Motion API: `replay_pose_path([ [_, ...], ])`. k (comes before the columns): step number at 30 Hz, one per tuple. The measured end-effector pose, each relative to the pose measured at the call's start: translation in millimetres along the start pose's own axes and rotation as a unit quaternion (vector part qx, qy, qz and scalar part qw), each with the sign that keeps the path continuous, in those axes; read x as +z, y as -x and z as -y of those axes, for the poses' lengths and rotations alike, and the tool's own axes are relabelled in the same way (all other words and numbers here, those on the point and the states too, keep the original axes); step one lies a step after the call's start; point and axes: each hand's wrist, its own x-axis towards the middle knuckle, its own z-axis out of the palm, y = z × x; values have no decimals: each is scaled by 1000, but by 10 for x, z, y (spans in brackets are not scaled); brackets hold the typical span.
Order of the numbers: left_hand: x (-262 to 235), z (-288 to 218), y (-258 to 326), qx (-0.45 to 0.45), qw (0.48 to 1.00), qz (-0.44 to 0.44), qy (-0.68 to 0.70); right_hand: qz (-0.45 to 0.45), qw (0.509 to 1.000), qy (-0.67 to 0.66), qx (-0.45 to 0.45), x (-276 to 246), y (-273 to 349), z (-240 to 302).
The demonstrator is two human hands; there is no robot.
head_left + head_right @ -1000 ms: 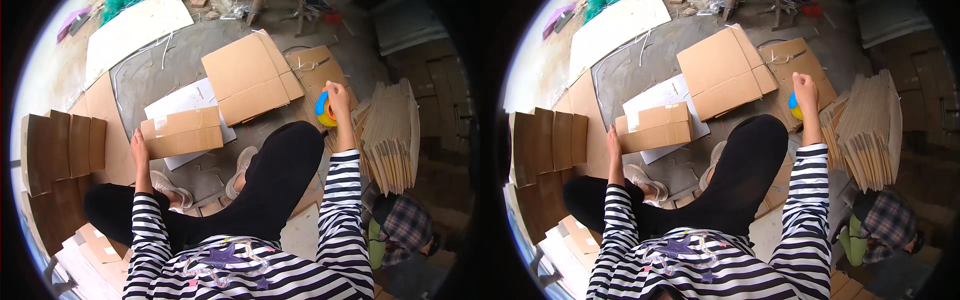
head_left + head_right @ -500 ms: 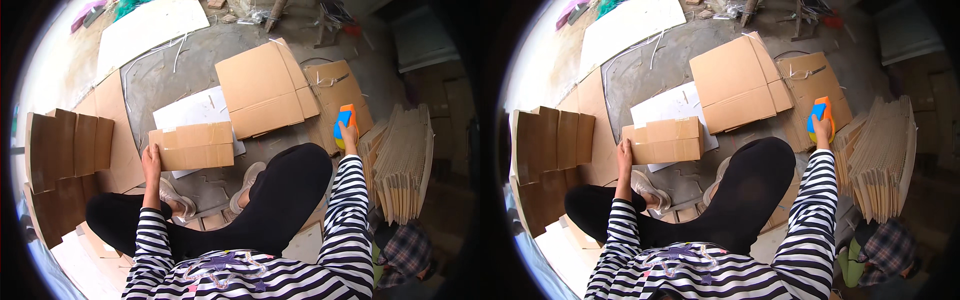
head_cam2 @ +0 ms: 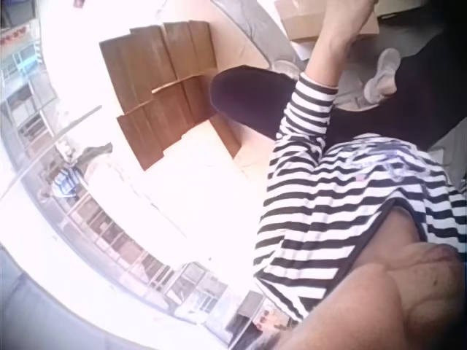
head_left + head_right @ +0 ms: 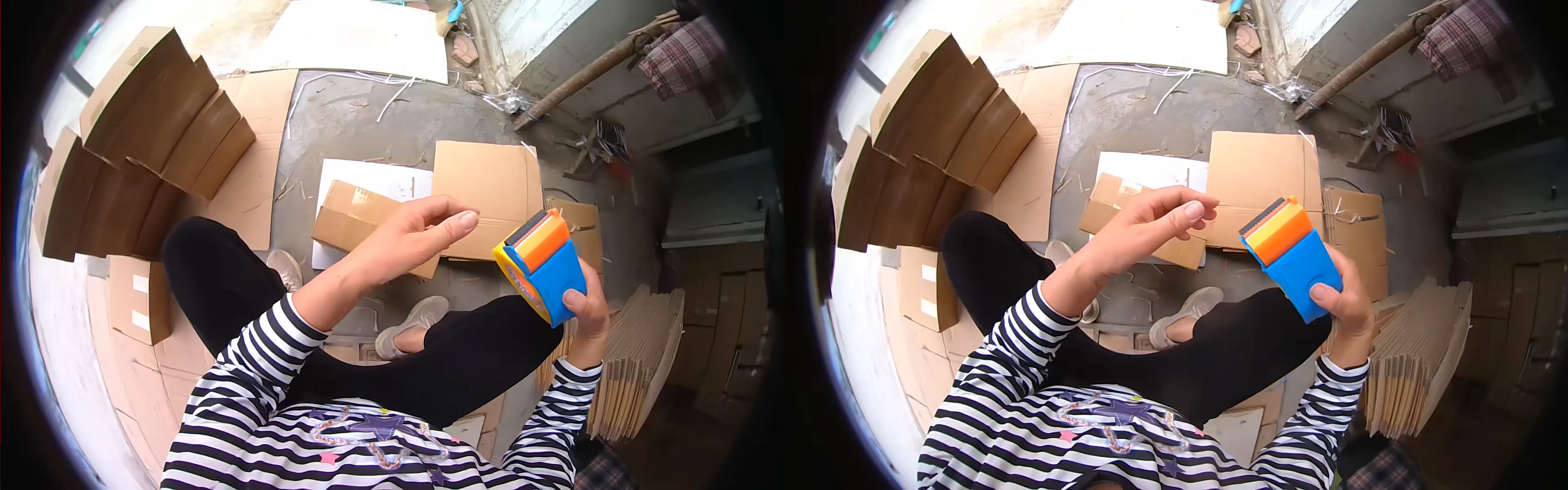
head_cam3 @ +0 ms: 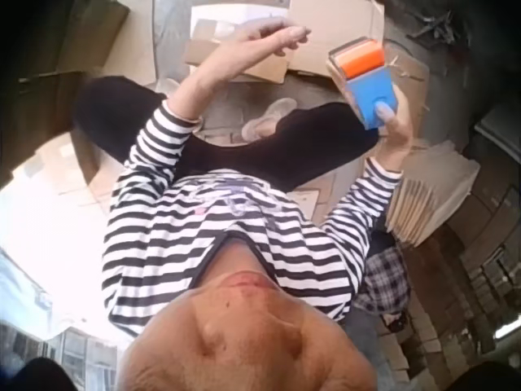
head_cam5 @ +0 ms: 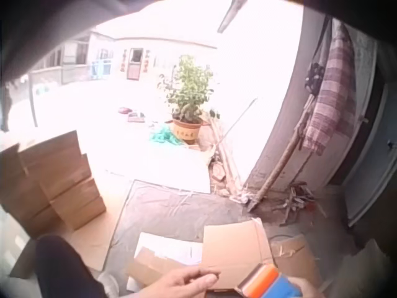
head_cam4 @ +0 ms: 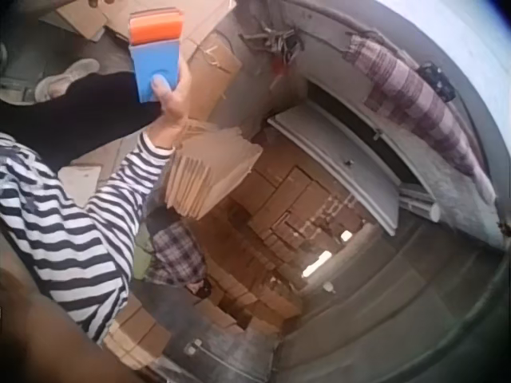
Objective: Folding and taping small cardboard boxes while sitting on the floor.
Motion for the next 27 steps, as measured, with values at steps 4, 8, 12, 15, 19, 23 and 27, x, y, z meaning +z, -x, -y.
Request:
replay_pose_path([
  [4, -99, -34, 144, -22, 997, 13, 79, 112, 992, 43, 25, 420, -142, 65],
  [8, -254, 118, 345, -33, 993, -36, 105, 136, 987, 86, 25, 672, -220, 45],
  [12, -377, 292, 476, 24, 993, -57, 102, 172, 980, 78, 62, 862, -305, -23],
  [15, -500, 340, 590, 50, 991, -104, 68, 204, 972, 70, 91, 1037, -444, -122],
  [19, -729, 497, 680, 108, 961, -221, -123, 238, 963, 71, 109, 1246, -701, -75],
  [23, -1130, 561, 726, 61, 957, -265, -98, 256, 954, 98, 122, 1290, -938, 15],
  [27, -1765, 593, 867, 106, 924, -361, -71, 260, 944, 133, 155, 1093, -1044, 73],
])
